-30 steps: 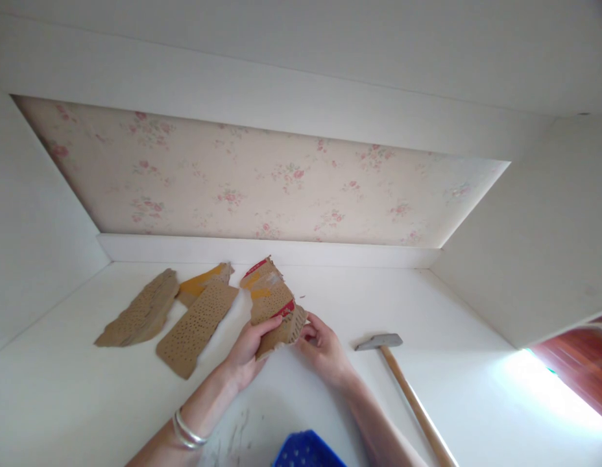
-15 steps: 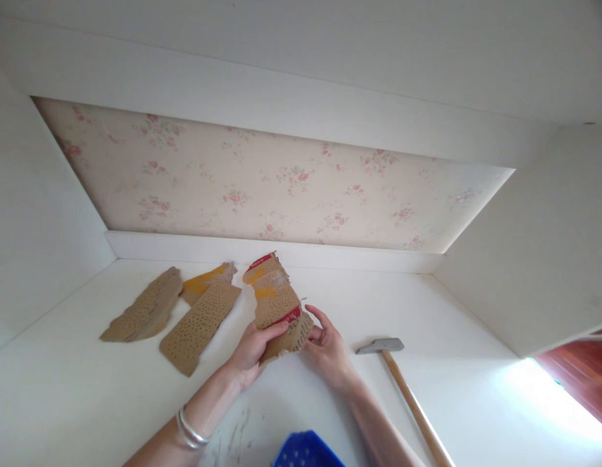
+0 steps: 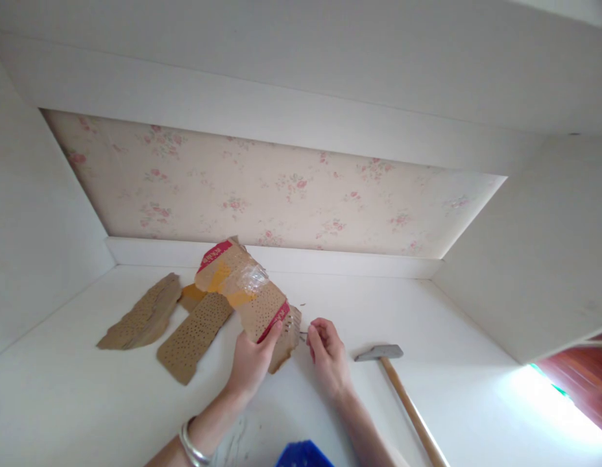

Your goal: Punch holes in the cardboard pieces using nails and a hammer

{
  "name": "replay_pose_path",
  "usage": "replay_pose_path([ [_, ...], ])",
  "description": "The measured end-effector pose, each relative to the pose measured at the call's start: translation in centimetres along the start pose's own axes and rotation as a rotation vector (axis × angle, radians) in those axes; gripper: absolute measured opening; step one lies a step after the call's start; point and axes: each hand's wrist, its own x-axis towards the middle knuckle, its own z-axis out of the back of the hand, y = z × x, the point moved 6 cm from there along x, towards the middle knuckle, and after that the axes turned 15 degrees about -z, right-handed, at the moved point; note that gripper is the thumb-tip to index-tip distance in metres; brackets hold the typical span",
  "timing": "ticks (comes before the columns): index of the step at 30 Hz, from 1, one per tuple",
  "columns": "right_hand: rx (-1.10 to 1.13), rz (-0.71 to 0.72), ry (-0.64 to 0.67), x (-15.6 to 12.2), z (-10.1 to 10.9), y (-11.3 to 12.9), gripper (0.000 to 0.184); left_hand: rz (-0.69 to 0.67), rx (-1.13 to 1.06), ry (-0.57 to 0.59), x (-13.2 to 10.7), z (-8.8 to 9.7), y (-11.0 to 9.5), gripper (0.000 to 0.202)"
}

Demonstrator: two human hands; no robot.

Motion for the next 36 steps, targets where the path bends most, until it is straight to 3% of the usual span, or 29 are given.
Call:
replay_pose_path([
  [3,-0.065,0.060,0.004,-0.6,-0.3,0.6,0.024,-0.077,0.094,0.081,-0.8,-0.5,-0.3,0.020],
  [7,-0.148,0.102,0.013,-1.1,-1.0,1.1,0.024,-0.109,0.045,0.128,-1.6,-1.4,-0.2,0.019],
  [14,-0.241,0.105,-0.134,-1.3,-1.5,0.9,0.024,-0.179,0.111,0.250,-2.1,-2.9,-0.9,0.025],
  [23,-0.317,0.155,-0.171,-1.6,-2.0,0.9,0.023,-0.092,0.039,0.071,-2.0,-1.8,0.9,0.012],
  [26,-0.346,0.183,-0.190,-1.7,-1.9,1.0,0.022,-0.124,0.123,0.050,-2.1,-1.7,1.1,0.011],
  [31,-0.390,0.238,-0.248,-1.8,-1.6,1.1,0.023,-0.167,0.398,0.125,-1.4,-1.7,0.7,0.021],
  [36,-0.373,0.212,-0.393,-1.2,0.4,0.9,0.028,-0.166,0.411,0.018,0.2,0.1,-0.3,0.029],
])
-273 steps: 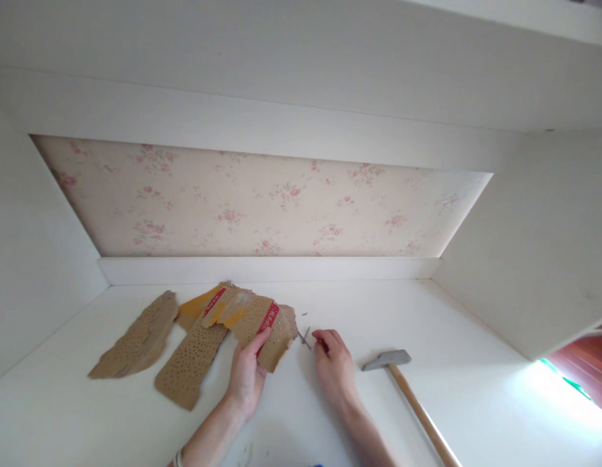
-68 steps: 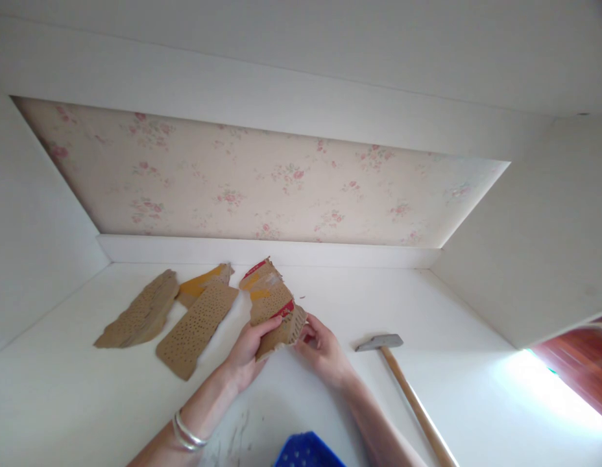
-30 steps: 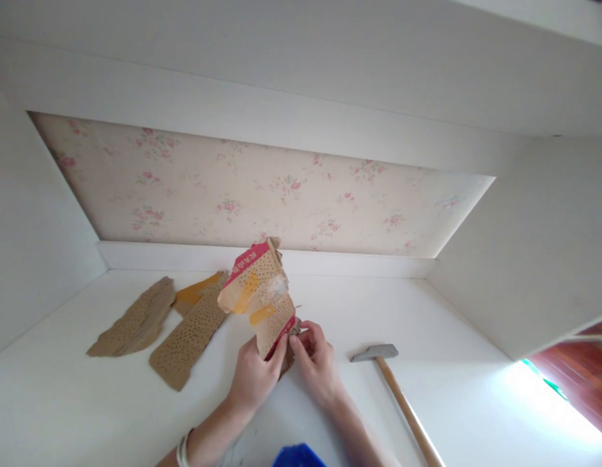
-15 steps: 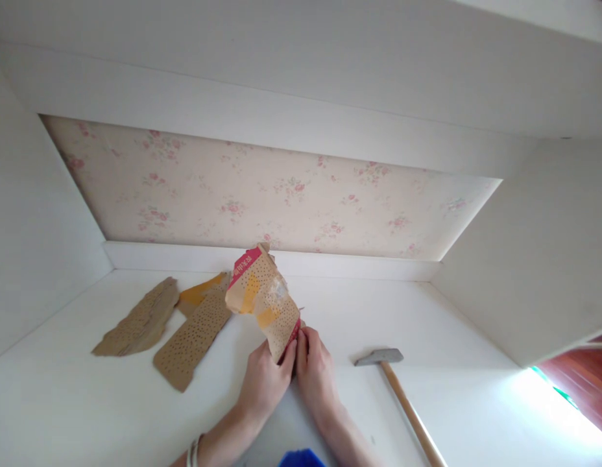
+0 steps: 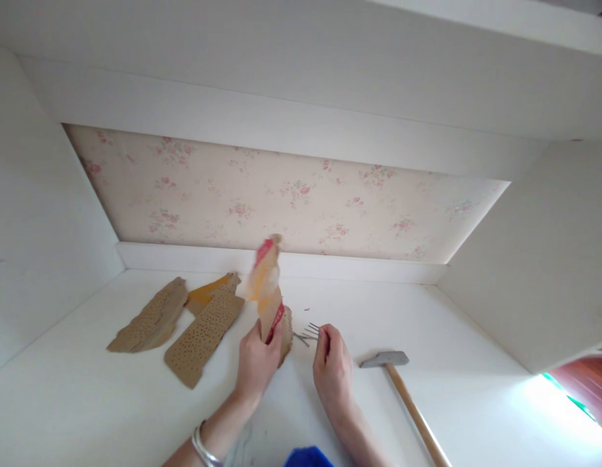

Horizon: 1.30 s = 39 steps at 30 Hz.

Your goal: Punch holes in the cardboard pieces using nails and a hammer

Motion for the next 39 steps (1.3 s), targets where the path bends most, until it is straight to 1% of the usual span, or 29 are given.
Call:
replay_pose_path([
  [2,-0.011,-0.055,-0.027,0.8,0.4,-0.7,0.029,0.055,-0.071,-0.048,0.4,0.6,0.4,0.030],
  [5,-0.040,-0.105,0.003,1.6,0.4,-1.5,0.027,0.179,-0.218,-0.113,0.6,0.8,1.4,0.035],
  [7,-0.064,-0.106,0.044,1.8,0.0,-1.7,0.025,0.239,-0.277,-0.128,0.6,0.7,1.9,0.039],
  [11,-0.123,-0.087,0.113,1.9,-0.8,-1.7,0.022,0.279,-0.329,-0.143,0.6,0.4,2.1,0.048],
  [17,-0.208,-0.035,0.180,1.8,-1.4,-1.4,0.022,0.262,-0.445,-0.145,0.3,-0.1,1.6,0.058],
  [20,-0.239,-0.017,0.201,1.6,-1.5,-1.0,0.025,0.276,-0.488,-0.134,0.2,-0.2,1.6,0.058],
  [25,-0.280,-0.015,0.221,1.3,-1.5,-0.6,0.026,0.287,-0.430,-0.127,0.2,-0.1,1.8,0.056],
  [29,-0.293,-0.022,0.231,1.3,-1.5,-0.4,0.025,0.305,-0.372,-0.070,0.2,-0.3,2.0,0.059],
  [31,-0.294,-0.026,0.233,1.4,-1.5,-0.4,0.025,0.285,-0.353,-0.043,0.3,-0.3,1.8,0.059],
  [36,-0.281,-0.042,0.237,1.4,-1.5,-0.5,0.024,0.235,-0.364,-0.058,0.5,-0.2,0.9,0.047],
  [39,-0.264,-0.061,0.232,1.4,-1.5,-0.6,0.024,0.173,-0.393,0.008,0.6,-0.5,0.0,0.044],
])
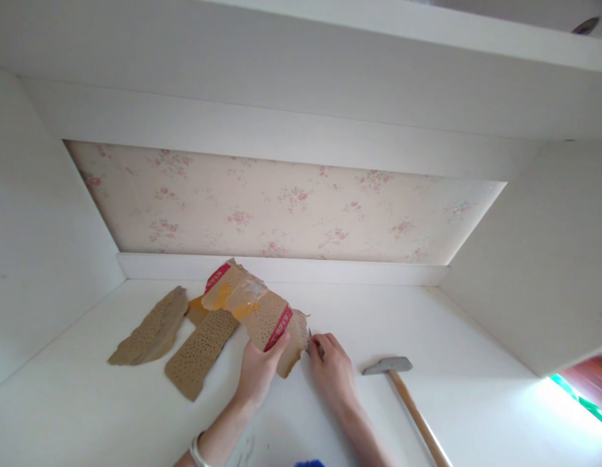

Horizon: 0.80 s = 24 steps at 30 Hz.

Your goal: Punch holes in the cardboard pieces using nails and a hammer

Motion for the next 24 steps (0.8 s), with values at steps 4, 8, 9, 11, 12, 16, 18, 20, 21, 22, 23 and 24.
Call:
replay_pose_path([
  [4,0.032,-0.030,-0.010,0.4,0.1,-0.4,0.025,-0.017,-0.001,0.017,0.1,0.1,0.1,0.045],
  [8,0.066,-0.059,-0.018,0.9,0.2,-0.7,0.025,0.009,0.013,-0.029,0.3,0.6,0.7,0.043],
  [9,0.074,-0.062,-0.021,1.0,0.3,-0.7,0.025,0.017,0.017,-0.032,0.3,0.6,0.8,0.042],
  [11,0.087,-0.065,-0.027,1.1,0.4,-0.7,0.025,0.026,0.015,-0.032,0.4,0.8,0.9,0.043],
  [12,0.093,-0.066,-0.030,1.1,0.5,-0.7,0.026,0.031,0.009,-0.035,0.4,0.8,0.9,0.043],
  [16,0.110,-0.063,-0.036,1.0,0.8,-0.6,0.026,0.060,-0.028,-0.064,0.3,1.0,0.7,0.048],
  [18,0.116,-0.058,-0.031,1.0,0.9,-0.6,0.027,0.062,-0.042,-0.094,0.1,1.0,0.3,0.047],
  [20,0.117,-0.052,-0.021,1.0,1.0,-0.5,0.028,0.050,-0.034,-0.137,-0.2,1.0,-0.4,0.045],
  [21,0.116,-0.051,-0.013,1.0,1.1,-0.4,0.029,0.049,-0.021,-0.162,-0.4,1.1,-0.8,0.043],
  [22,0.114,-0.051,-0.004,1.0,1.2,-0.3,0.029,0.052,-0.005,-0.182,-0.8,1.3,-1.2,0.041],
  [23,0.110,-0.052,0.006,0.9,1.2,-0.3,0.030,0.057,0.011,-0.201,-1.2,1.5,-1.6,0.040],
  [24,0.107,-0.054,0.016,0.9,1.3,-0.3,0.030,0.062,0.026,-0.220,-1.6,1.9,-2.1,0.039],
])
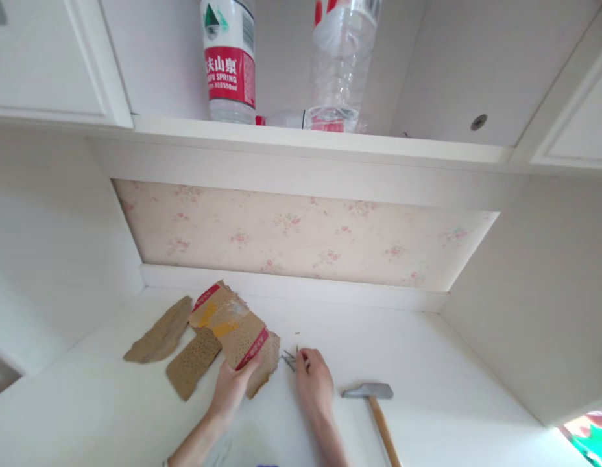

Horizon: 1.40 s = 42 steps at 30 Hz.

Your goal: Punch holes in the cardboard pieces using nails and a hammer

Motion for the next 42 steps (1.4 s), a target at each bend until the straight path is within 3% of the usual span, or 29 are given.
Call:
replay_pose_path([
  [5,-0.015,-0.022,0.042,0.0,0.0,-0.2,0.031,-0.020,0.087,-0.135,-3.4,4.6,-2.4,0.051],
  [9,-0.018,-0.039,0.064,0.0,-0.3,-0.5,0.032,0.056,0.208,-0.223,-8.0,8.6,-4.0,0.050],
  [12,-0.009,-0.039,0.080,-0.1,-0.3,-0.5,0.026,0.106,0.222,-0.298,-11.3,10.2,-5.2,0.053],
  [19,0.028,-0.018,0.112,-0.5,-0.1,-0.9,0.022,0.067,0.219,-0.410,-14.7,10.3,-8.6,0.060],
  [23,0.067,-0.034,0.123,-0.7,-0.1,-1.4,0.023,0.120,0.180,-0.402,-15.9,9.9,-9.2,0.060],
  [28,0.159,-0.091,0.124,-0.8,0.3,-1.6,0.027,0.153,0.162,-0.501,-17.3,10.6,-9.8,0.061],
  [32,0.221,-0.181,0.124,-1.3,1.3,-1.0,0.040,0.151,0.122,-0.508,-17.5,11.0,-10.3,0.057],
  [35,0.230,-0.203,0.226,-2.9,2.9,0.3,0.046,0.149,0.151,-0.458,-17.0,10.9,-10.8,0.053],
  [39,0.218,-0.150,0.424,-6.8,6.3,1.9,0.039,0.113,0.214,-0.385,-15.8,10.7,-11.5,0.053],
  [42,0.159,-0.114,0.606,-10.7,8.1,1.6,0.036,0.253,0.218,-0.338,-15.3,10.8,-10.6,0.060],
])
